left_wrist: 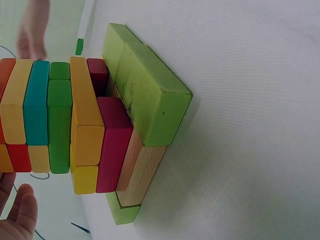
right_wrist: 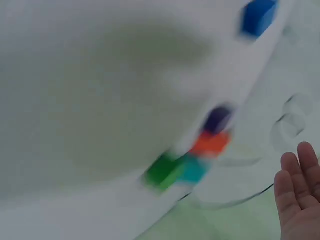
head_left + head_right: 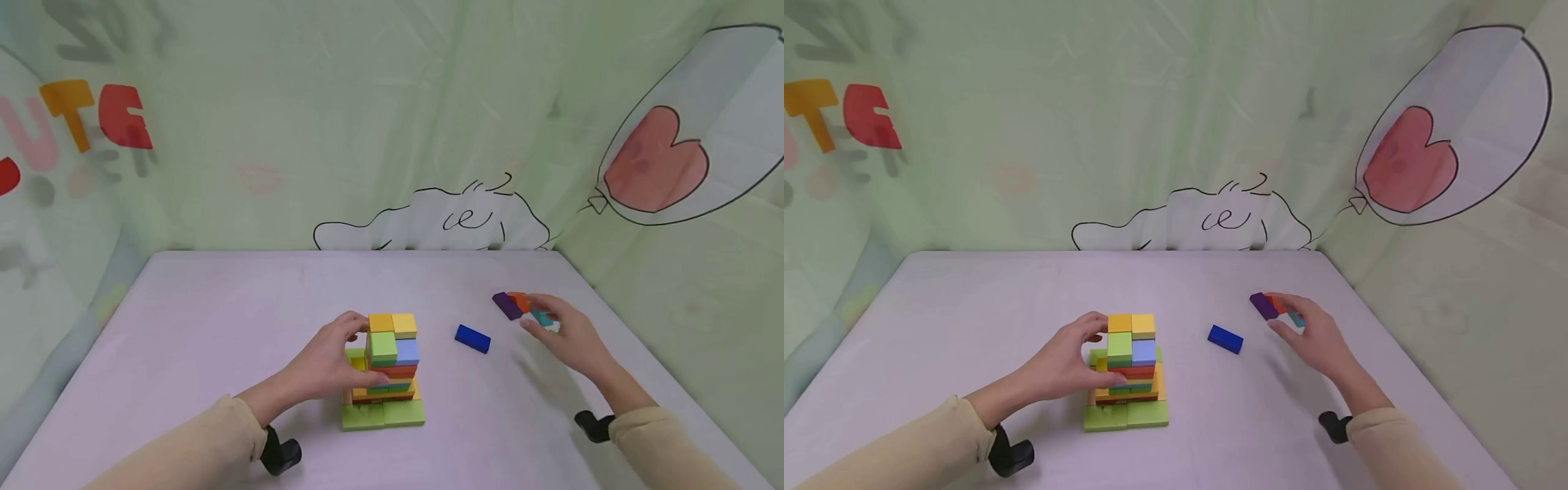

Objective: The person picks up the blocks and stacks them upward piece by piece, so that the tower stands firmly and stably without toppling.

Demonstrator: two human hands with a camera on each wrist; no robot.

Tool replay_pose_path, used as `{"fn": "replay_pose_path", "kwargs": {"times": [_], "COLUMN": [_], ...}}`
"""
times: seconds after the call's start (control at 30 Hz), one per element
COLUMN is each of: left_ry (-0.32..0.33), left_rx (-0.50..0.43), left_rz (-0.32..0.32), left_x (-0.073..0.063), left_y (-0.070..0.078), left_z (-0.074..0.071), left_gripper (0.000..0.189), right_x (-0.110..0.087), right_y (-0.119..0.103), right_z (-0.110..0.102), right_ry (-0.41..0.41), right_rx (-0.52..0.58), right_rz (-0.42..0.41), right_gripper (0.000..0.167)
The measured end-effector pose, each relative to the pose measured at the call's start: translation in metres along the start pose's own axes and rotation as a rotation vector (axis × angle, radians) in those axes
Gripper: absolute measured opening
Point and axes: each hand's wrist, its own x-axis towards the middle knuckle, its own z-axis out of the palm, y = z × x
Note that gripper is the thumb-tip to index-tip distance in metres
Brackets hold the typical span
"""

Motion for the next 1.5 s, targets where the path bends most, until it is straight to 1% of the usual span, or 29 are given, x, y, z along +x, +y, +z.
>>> {"fn": "replay_pose_path", "kwargs": {"times": [0.07,0.1,0.13,0.17,0.23,0.33,0.4,0.47,0.6,0.7,0.83,0.93,1.1,1.2,1.23,1.3,1.4,1.5], "left_ry": [-0.003,-0.004,-0.005,-0.006,-0.004,-0.002,0.0,-0.001,-0.003,-0.007,-0.01,-0.003,-0.007,-0.015,-0.017,-0.013,-0.004,0.002], "left_rx": [0.007,0.008,0.007,0.007,0.002,-0.002,-0.003,-0.003,-0.007,-0.011,-0.006,0.009,0.009,-0.001,-0.003,0.004,0.016,0.02], "left_rz": [0.0,0.001,0.001,0.003,0.006,0.007,0.005,0.002,-0.002,-0.004,-0.002,-0.002,-0.006,-0.005,-0.002,0.003,0.006,0.005], "left_x": [0.0,0.0,0.0,0.0,0.0,0.0,0.0,0.0,-0.001,-0.001,0.0,0.0,0.001,0.001,0.001,0.001,0.001,0.001], "left_y": [0.0,0.0,0.0,0.0,-0.001,-0.001,-0.001,-0.001,-0.001,-0.002,-0.002,-0.002,-0.002,-0.003,-0.003,-0.003,-0.003,-0.002], "left_z": [0.0,0.0,0.0,0.0,0.0,0.001,0.001,0.001,0.002,0.002,0.002,0.001,0.002,0.003,0.003,0.003,0.002,0.001], "left_gripper": [0.064,0.064,0.064,0.064,0.063,0.062,0.062,0.062,0.063,0.063,0.063,0.063,0.063,0.063,0.063,0.063,0.063,0.063], "right_x": [-0.007,-0.011,-0.015,-0.018,-0.021,-0.021,-0.019,-0.017,-0.012,-0.012,-0.014,-0.015,-0.018,-0.018,-0.017,-0.012,-0.006,-0.002], "right_y": [0.033,0.047,0.059,0.069,0.083,0.093,0.095,0.094,0.089,0.083,0.072,0.066,0.063,0.054,0.046,0.023,-0.023,-0.073], "right_z": [-0.004,-0.006,-0.008,-0.009,-0.012,-0.014,-0.014,-0.013,-0.009,-0.005,-0.001,0.002,0.006,0.003,0.001,-0.004,-0.012,-0.014], "right_ry": [-0.052,-0.072,-0.086,-0.104,-0.164,-0.256,-0.304,-0.329,-0.334,-0.351,-0.405,-0.421,-0.407,-0.375,-0.353,-0.307,-0.238,-0.207], "right_rx": [-0.049,-0.07,-0.093,-0.107,-0.128,-0.122,-0.119,-0.118,-0.127,-0.106,-0.057,-0.036,-0.034,-0.018,-0.007,0.018,0.063,0.109], "right_rz": [0.109,0.147,0.169,0.192,0.247,0.325,0.37,0.401,0.41,0.386,0.304,0.258,0.26,0.25,0.231,0.173,0.049,-0.079], "right_gripper": [0.052,0.054,0.054,0.054,0.056,0.058,0.058,0.058,0.056,0.053,0.048,0.046,0.04,0.038,0.037,0.034,0.03,0.028]}}
